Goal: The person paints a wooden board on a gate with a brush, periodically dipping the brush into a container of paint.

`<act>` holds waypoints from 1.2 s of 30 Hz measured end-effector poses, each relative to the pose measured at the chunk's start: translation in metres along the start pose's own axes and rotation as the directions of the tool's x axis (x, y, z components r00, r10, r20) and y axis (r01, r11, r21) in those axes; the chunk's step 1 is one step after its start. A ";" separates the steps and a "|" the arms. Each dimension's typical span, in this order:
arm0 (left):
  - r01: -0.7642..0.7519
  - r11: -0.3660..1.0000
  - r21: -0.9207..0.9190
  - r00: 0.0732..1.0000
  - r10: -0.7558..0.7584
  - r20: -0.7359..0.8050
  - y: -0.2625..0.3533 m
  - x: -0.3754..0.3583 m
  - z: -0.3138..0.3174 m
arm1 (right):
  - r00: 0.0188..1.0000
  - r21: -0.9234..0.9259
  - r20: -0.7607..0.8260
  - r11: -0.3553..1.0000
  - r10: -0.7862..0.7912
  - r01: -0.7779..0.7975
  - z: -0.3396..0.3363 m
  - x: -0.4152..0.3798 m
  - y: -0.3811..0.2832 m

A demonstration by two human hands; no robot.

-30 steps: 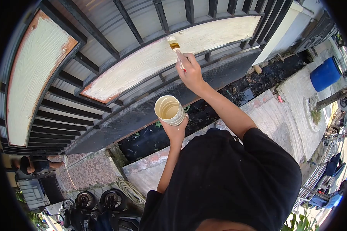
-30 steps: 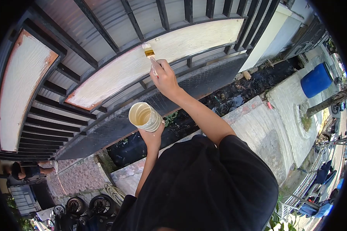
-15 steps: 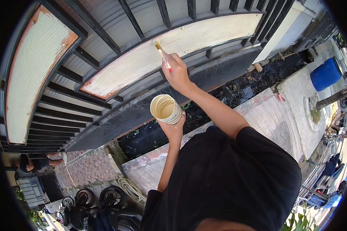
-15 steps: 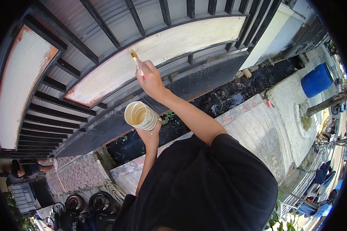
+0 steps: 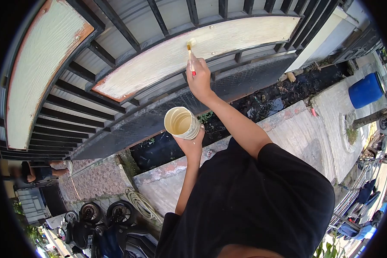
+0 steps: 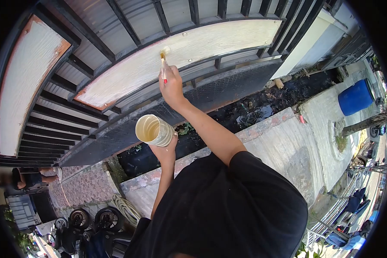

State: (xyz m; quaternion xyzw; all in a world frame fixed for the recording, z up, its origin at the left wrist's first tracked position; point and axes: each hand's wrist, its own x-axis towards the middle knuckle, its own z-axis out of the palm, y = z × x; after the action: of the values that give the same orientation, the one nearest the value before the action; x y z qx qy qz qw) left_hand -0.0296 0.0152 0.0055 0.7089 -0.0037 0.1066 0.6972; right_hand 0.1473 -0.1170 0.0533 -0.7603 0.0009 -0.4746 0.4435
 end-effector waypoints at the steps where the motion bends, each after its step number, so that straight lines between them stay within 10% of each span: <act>1: -0.031 1.000 0.004 0.998 0.031 -0.050 0.001 -0.001 0.003 | 0.999 0.078 0.032 0.996 -0.039 0.037 0.007 -0.009 -0.004; 6: -0.032 0.999 -0.014 0.994 0.031 -0.106 0.010 -0.005 0.016 | 0.962 0.245 0.220 0.964 -0.159 0.103 -0.010 -0.015 0.001; 18: -0.003 0.995 0.101 0.989 0.018 -0.144 0.018 -0.016 0.033 | 0.980 -0.173 -0.201 0.984 -0.001 -0.034 -0.084 0.034 0.075; 27: 0.056 0.981 0.183 0.975 -0.014 -0.220 0.023 -0.028 0.054 | 0.979 0.233 0.201 0.972 -0.032 -0.016 -0.054 0.013 0.041; 36: 0.127 0.980 0.151 0.961 -0.085 -0.262 0.029 -0.047 0.044 | 0.981 -0.172 -0.195 0.985 -0.004 -0.030 -0.104 0.058 0.076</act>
State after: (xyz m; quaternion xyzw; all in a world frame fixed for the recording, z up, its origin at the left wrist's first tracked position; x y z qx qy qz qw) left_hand -0.0734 -0.0363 0.0269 0.7444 0.1328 0.1590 0.6348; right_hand 0.1359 -0.2581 0.0601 -0.7461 0.0907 -0.5418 0.3763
